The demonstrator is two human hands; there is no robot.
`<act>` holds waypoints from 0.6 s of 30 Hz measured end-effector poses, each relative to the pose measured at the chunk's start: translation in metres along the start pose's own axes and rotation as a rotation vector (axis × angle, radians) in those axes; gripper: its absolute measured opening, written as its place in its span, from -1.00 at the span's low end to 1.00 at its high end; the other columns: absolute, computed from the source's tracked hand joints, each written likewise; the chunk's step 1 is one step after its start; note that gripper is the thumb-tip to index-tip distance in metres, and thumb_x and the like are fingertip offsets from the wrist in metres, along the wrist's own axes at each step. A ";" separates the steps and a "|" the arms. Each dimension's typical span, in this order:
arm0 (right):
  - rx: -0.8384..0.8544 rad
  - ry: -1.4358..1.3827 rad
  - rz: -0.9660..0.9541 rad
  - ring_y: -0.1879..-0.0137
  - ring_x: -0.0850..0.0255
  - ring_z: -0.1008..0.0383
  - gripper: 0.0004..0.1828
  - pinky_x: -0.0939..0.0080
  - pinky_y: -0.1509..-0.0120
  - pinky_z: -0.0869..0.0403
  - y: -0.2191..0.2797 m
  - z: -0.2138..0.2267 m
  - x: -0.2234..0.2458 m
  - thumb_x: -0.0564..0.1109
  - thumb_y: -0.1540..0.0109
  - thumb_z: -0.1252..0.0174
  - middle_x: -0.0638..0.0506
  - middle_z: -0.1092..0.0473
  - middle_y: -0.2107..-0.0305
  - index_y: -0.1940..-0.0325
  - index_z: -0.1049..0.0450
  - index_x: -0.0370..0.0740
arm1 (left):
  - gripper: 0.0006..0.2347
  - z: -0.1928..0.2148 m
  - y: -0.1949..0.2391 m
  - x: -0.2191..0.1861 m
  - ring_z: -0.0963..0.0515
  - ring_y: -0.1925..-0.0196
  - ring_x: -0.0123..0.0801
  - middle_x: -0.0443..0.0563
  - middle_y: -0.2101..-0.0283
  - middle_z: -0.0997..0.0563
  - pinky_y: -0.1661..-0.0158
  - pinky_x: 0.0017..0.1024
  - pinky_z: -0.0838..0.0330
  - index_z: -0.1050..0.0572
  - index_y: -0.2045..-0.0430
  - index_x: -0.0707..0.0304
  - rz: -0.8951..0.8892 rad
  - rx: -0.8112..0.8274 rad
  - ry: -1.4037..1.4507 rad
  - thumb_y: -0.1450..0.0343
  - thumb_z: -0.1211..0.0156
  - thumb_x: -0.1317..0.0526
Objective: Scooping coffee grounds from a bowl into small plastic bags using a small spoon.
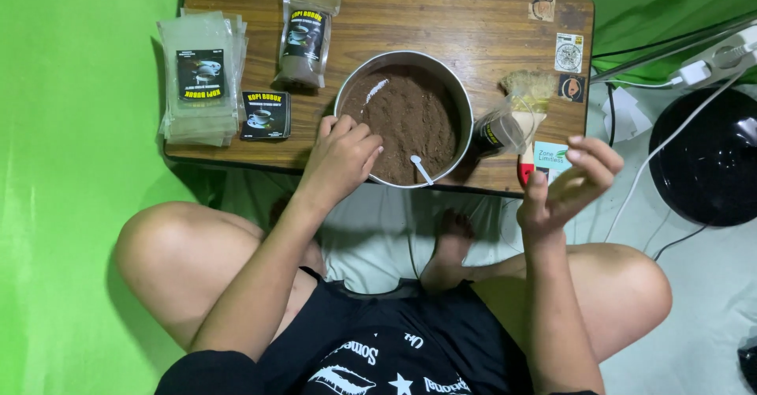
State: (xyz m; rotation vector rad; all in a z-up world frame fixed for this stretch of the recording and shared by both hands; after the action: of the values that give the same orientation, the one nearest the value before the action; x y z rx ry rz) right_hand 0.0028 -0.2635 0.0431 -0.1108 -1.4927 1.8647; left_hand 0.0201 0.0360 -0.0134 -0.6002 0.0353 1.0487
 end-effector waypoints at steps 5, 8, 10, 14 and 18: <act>0.421 -0.059 -0.011 0.23 0.05 -0.39 -0.71 0.03 0.17 -0.39 0.016 -0.049 0.047 -0.19 -0.09 -0.27 -0.04 -0.46 0.28 0.09 -0.51 -0.17 | -0.86 -0.019 0.014 -0.011 -0.53 0.30 -0.25 -0.09 0.53 -0.46 -0.06 -0.14 -0.30 -0.55 0.53 0.07 -0.005 0.025 0.033 -0.45 -0.21 0.14; 0.819 0.146 -0.039 0.14 0.05 -0.42 -0.72 0.06 0.16 -0.40 0.020 -0.092 0.063 0.00 -0.20 -0.30 0.02 -0.45 0.21 0.01 -0.62 -0.01 | -0.86 -0.013 0.010 -0.008 -0.53 0.32 -0.25 -0.08 0.53 -0.45 -0.08 -0.12 -0.31 -0.54 0.53 0.08 0.011 0.021 0.035 -0.45 -0.21 0.15; 0.922 0.238 -0.058 0.04 0.01 -0.40 -0.75 0.04 0.14 -0.38 0.030 -0.101 0.060 0.07 -0.26 -0.25 0.02 -0.40 0.15 0.01 -0.63 0.06 | -0.85 -0.013 0.010 -0.007 -0.53 0.33 -0.26 -0.09 0.54 -0.44 -0.08 -0.12 -0.32 -0.53 0.54 0.09 0.025 0.017 0.008 -0.46 -0.21 0.16; 1.082 0.342 -0.077 -0.02 0.02 -0.39 -0.80 -0.07 -0.04 -0.35 0.047 -0.114 0.049 0.04 -0.25 -0.23 0.05 -0.49 0.24 0.11 -0.66 0.04 | -0.85 -0.031 0.010 -0.015 -0.54 0.33 -0.25 -0.07 0.52 -0.48 -0.08 -0.11 -0.30 -0.54 0.52 0.08 0.036 0.075 0.020 -0.45 -0.17 0.14; 1.107 0.270 -0.138 0.04 0.09 -0.42 -0.86 -0.04 -0.10 -0.33 0.048 -0.123 0.050 -0.06 -0.15 -0.33 0.11 -0.54 0.36 0.22 -0.69 -0.03 | -0.87 -0.033 -0.001 -0.008 -0.56 0.33 -0.26 -0.08 0.52 -0.51 -0.12 -0.07 -0.27 -0.59 0.45 0.11 0.077 0.087 0.074 -0.47 -0.17 0.16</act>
State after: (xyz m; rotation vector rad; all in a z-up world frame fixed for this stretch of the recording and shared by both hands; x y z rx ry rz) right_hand 0.0038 -0.1377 -0.0200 0.2490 -0.1574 2.1840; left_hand 0.0251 0.0131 -0.0384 -0.5622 0.1688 1.0940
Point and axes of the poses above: each hand's wrist, its own y-axis away from the middle knuckle, its own z-axis out of the back of the hand, x = y × z, the point moved 8 cm from there along -y, towards the middle knuckle
